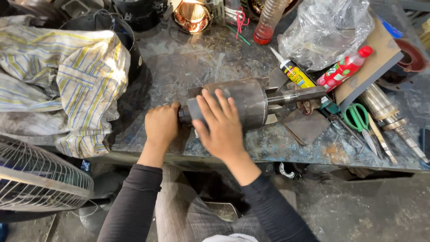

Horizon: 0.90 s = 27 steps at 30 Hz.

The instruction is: Manually sanding the shaft of an electric motor using abrasive paper on a workbench.

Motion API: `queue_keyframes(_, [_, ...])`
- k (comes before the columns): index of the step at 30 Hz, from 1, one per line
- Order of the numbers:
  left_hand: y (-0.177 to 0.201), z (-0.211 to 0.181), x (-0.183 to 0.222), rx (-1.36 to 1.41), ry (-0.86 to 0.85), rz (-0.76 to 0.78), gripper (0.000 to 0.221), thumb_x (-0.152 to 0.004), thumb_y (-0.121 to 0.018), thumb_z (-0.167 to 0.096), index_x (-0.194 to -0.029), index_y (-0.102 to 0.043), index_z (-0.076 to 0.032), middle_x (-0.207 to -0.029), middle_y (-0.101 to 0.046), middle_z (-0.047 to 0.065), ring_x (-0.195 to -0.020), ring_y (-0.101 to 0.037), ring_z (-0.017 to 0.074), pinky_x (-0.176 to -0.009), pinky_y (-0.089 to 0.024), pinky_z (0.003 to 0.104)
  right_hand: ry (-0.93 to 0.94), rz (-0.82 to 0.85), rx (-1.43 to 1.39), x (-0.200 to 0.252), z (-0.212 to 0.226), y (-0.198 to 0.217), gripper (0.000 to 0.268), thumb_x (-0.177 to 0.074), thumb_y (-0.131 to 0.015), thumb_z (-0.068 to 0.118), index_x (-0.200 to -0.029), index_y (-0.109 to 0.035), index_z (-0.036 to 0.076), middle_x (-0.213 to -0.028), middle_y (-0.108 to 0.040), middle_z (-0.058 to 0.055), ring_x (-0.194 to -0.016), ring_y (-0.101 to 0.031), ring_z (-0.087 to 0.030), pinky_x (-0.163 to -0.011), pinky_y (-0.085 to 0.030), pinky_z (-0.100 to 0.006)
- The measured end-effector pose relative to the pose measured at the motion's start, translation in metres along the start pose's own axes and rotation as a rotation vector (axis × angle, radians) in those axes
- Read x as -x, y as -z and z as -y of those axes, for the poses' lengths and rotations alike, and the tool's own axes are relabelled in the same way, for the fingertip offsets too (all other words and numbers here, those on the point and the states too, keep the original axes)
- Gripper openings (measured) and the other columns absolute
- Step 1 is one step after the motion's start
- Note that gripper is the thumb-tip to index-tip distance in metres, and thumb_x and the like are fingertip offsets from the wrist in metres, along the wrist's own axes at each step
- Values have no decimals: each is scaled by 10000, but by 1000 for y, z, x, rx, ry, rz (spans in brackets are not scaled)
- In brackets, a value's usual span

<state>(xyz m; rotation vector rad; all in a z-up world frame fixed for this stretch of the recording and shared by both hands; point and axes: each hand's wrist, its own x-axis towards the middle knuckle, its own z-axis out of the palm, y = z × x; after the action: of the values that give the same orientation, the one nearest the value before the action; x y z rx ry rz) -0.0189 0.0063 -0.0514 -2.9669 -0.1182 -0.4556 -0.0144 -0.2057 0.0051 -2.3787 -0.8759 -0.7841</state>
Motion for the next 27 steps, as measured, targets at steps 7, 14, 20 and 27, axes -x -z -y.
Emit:
queue_keyframes(7, [7, -15, 4, 17, 60, -37, 377, -886, -621, -161, -1210, -788, -258, -856, -789, 14, -830, -769, 267, -834, -536, 400, -190, -216, 251, 16, -92, 20, 500, -1137, -477, 317, -1549, -582, 52, -1614, -520, -188, -1515, -381, -480, -1224, -212, -640])
queue_keyframes(14, [11, -11, 10, 13, -11, -96, 396, -905, -569, -143, -1220, -759, -291, -848, -782, -4, -838, -772, 253, -840, -540, 380, 52, -39, 73, 23, -10, 5, 606, -1112, -481, 454, -1636, -479, 150, -1732, -392, -71, -1626, -290, -350, -1325, -99, -529])
queue_keyframes(20, [7, -17, 17, 29, 71, -50, 347, -902, -647, -127, -1198, -781, -248, -862, -784, 10, -839, -773, 254, -862, -517, 390, -187, -131, 120, 33, -85, 31, 576, -1150, -410, 400, -1617, -496, 75, -1690, -428, -158, -1569, -308, -450, -1270, -166, -603])
queue_keyframes(27, [-3, -8, 12, -5, 12, -90, 409, -895, -597, -118, -1231, -757, -287, -843, -773, -7, -811, -759, 255, -803, -505, 376, 38, -2, 15, 24, 7, -3, 621, -1099, -463, 452, -1623, -482, 119, -1734, -373, -97, -1623, -249, -391, -1315, -66, -553])
